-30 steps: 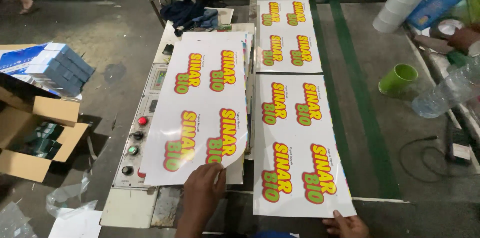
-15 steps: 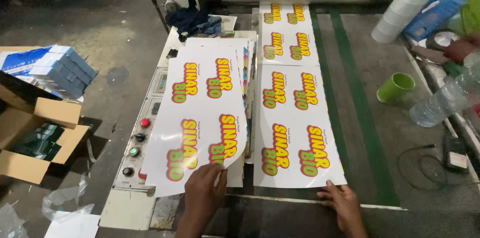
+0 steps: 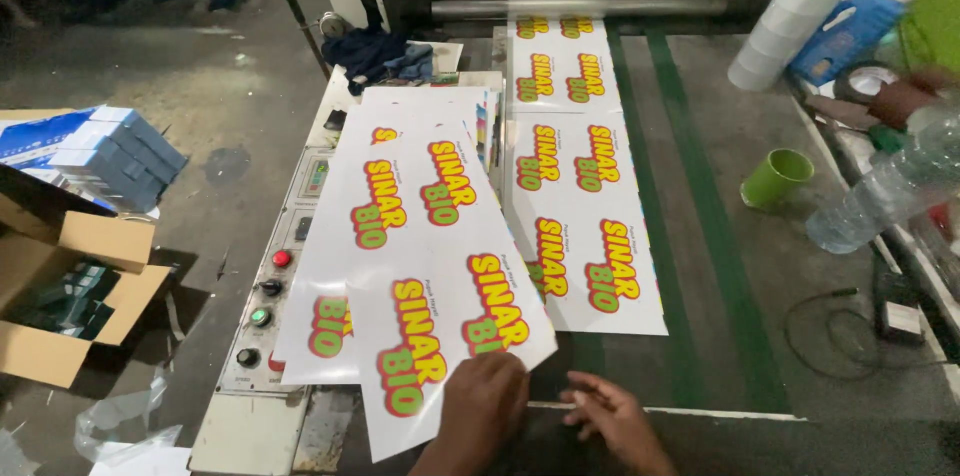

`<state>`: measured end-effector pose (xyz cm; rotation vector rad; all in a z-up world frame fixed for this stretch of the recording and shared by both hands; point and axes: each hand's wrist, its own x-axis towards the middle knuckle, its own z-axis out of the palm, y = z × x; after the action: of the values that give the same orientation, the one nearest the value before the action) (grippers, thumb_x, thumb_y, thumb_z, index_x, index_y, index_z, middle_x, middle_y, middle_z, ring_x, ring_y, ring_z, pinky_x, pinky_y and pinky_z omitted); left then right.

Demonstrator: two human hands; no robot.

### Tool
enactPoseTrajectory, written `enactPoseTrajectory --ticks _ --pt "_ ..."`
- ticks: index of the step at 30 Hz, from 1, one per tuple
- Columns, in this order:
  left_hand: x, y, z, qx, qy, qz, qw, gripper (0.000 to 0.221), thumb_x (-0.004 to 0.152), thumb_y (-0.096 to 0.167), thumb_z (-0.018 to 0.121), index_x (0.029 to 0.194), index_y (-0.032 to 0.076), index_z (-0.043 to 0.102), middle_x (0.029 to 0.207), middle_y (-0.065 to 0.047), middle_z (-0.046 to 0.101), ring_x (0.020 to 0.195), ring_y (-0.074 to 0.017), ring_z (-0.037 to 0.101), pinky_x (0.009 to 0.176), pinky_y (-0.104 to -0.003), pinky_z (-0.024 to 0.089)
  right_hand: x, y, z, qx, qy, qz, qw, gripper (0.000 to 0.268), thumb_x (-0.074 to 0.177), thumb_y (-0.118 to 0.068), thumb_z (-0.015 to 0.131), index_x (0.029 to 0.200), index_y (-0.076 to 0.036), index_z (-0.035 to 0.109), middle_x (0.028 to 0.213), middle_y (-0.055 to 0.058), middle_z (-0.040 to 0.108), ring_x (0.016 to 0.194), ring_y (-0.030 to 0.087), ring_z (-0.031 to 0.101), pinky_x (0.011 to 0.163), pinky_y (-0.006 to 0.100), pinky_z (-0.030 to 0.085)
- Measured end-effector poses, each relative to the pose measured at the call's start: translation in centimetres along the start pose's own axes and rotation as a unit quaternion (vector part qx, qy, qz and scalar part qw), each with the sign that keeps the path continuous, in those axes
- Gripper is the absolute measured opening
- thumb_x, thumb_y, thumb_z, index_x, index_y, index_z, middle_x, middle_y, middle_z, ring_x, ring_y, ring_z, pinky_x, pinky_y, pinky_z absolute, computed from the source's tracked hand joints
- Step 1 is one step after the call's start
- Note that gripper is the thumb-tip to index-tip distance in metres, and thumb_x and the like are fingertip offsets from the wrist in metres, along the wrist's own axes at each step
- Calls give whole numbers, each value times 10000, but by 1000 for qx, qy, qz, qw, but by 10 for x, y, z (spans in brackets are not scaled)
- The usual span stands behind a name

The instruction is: The person collects printed sticker sheets from a conveyor belt and stacks them on a nearby table. The person uses both hands to align and place the sheets into a growing pile.

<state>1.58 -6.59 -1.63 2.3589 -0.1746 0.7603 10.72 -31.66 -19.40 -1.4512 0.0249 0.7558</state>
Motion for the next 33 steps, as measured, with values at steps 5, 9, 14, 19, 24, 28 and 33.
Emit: enactPoseTrajectory --ticks 5,9,14,19,24,28,33 --pt "-16 2 25 38 -98 36 994 166 828 190 788 903 99 671 927 -88 693 986 -308 684 860 -439 514 5 10 30 71 -93 -35 992 478 937 -338 646 1276 -2 652 1053 138 766 852 192 760 673 357 642" --pt "-16 -9 17 0 -131 108 985 310 834 258 794 1051 61 692 1119 -109 701 1105 -313 652 966 -465 472 17 27 15 109 -45 34 992 438 958 -275 691 1178 104 692 932 212 774 737 254 750 614 362 608" --pt "-21 -48 -9 -23 -160 57 985 263 850 246 801 1042 85 723 1148 -94 717 1123 -293 660 962 -460 469 20 30 -8 77 51 58 994 357 909 -189 676 1186 36 670 860 191 781 687 275 770 533 396 563" --pt "-24 -85 -43 92 -104 -82 987 250 813 206 778 1054 142 754 1184 -29 744 1185 -250 660 1022 -431 483 25 60 -63 98 122 17 988 377 938 -177 680 1233 57 656 900 192 791 695 279 758 540 405 582" --pt "-16 -86 -76 129 -158 -33 978 761 656 343 879 1286 -4 631 1388 -214 584 1323 -427 479 1015 -539 376 23 59 -101 90 187 41 977 383 937 -165 649 1297 -34 633 932 178 781 704 279 747 542 424 575" --pt "-27 -107 -72 182 -212 -17 960 711 684 260 831 1301 -20 616 1410 -209 581 1345 -401 483 1005 -496 378 25 87 -138 89 201 8 975 390 919 -127 665 1301 -47 656 932 183 778 700 286 739 522 431 558" --pt "-25 -114 -78 188 -199 -10 962 417 793 232 753 1143 22 667 1278 -142 655 1229 -314 573 989 -464 425 18 89 -160 69 265 84 958 384 959 -118 675 1313 29 638 976 217 784 781 306 763 589 455 596"
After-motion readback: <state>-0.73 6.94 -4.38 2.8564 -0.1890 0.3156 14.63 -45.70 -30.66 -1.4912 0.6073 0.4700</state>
